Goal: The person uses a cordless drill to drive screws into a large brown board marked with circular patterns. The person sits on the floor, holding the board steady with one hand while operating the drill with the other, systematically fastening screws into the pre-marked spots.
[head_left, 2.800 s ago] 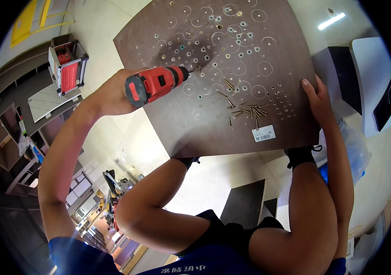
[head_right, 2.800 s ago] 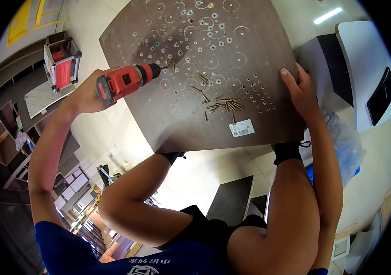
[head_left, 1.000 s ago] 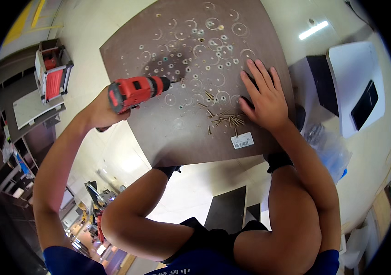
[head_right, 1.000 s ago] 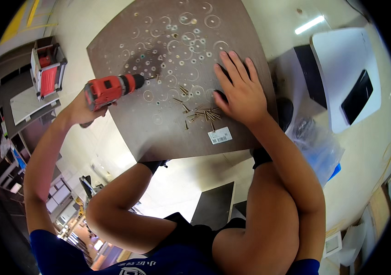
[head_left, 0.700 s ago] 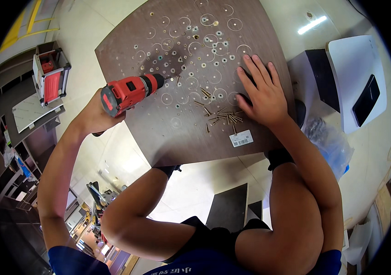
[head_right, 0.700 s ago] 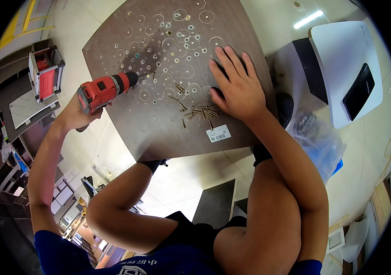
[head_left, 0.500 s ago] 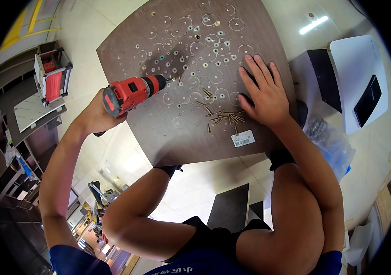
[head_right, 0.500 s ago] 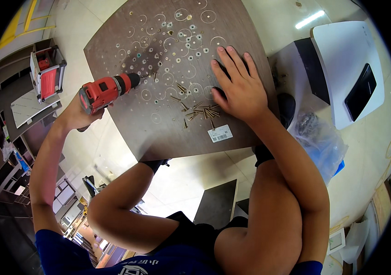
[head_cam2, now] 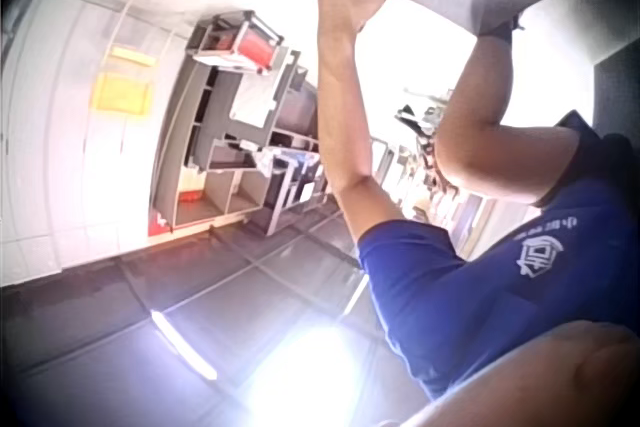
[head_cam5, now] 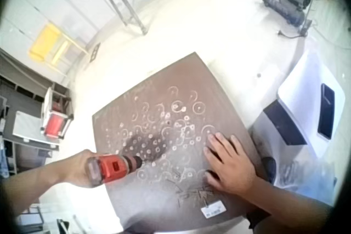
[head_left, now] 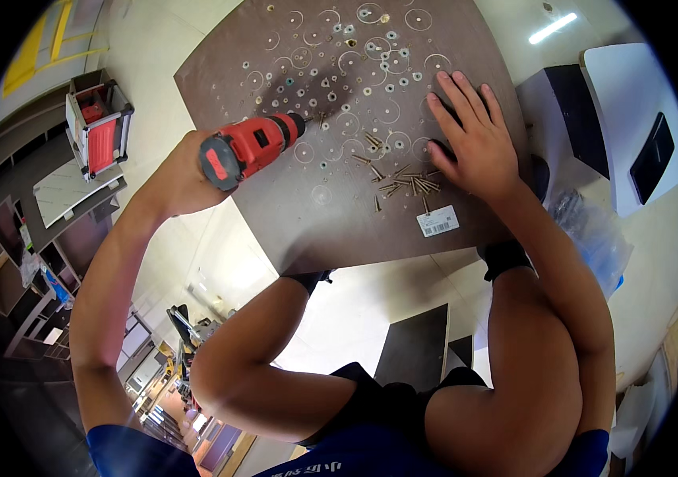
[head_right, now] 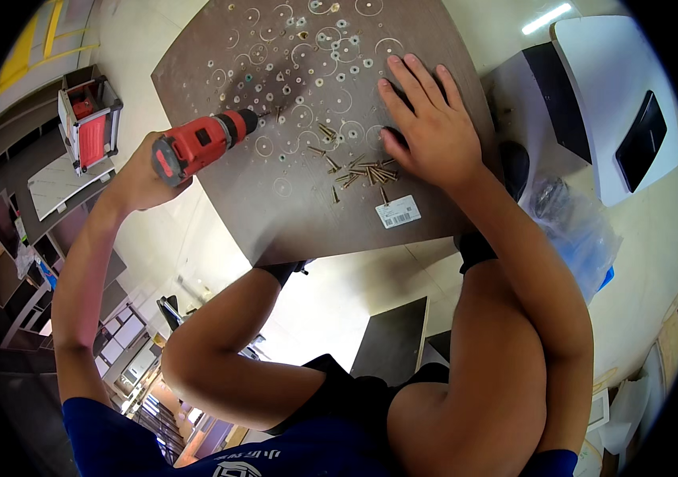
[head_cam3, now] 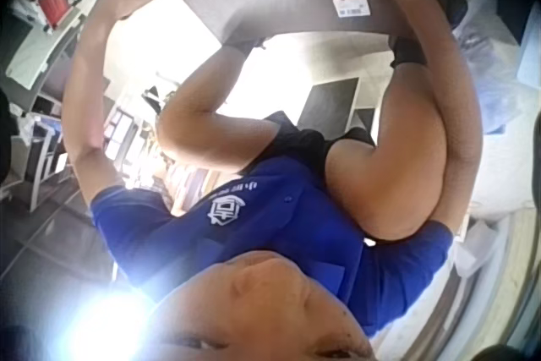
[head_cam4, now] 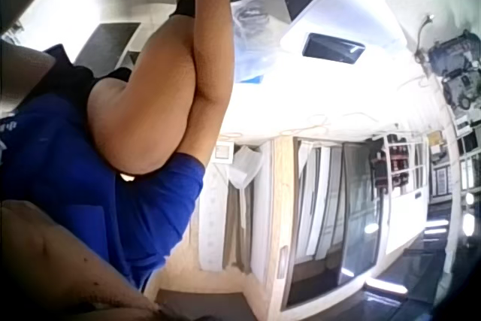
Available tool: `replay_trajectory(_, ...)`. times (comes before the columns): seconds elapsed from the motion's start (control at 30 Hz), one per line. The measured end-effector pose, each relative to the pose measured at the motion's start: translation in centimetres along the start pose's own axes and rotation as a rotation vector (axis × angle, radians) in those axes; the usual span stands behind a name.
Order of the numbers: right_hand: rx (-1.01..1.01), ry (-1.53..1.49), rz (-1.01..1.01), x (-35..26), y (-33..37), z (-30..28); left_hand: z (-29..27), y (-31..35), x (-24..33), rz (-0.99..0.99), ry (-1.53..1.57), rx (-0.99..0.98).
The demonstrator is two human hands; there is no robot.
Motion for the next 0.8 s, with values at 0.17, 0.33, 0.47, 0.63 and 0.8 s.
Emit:
replay_trajectory(0.17,0.013,0.016,-0.006,0.0,-0.1,-0.2,-1.0,-0.9,0.9,0.084,-0.096,-0.023)
replay_trajectory(0.33,0.011,0.035,-0.004,-0.1,-0.2,0.2,-0.7,-0.5,1.1,0.073,-0.107,0.031)
replay_trajectory(0.47,0.005,0.033,-0.005,0.1,-0.1,0.2,-1.1,-0.8,1.4,0.004,-0.145,-0.059)
replay_trajectory(0.63,0.023,0.027,-0.010,0.1,0.0,0.2,-0.9,-0.6,1.1,0.038,-0.198,-0.053)
replay_trajectory(0.8,0.021,0.020,-0.003,0.1,0.0,0.0,-1.5,-1.0,1.9,-0.021,-0.151,-0.091)
Point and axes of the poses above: each hand's wrist, its own y-axis away from the middle knuckle, its own z-axis out of the palm, x = y × z, the point moved 3 cm from there along -y, towards the middle knuckle, and after that the axes turned 11 degrees about z, right-handed, at the moved point
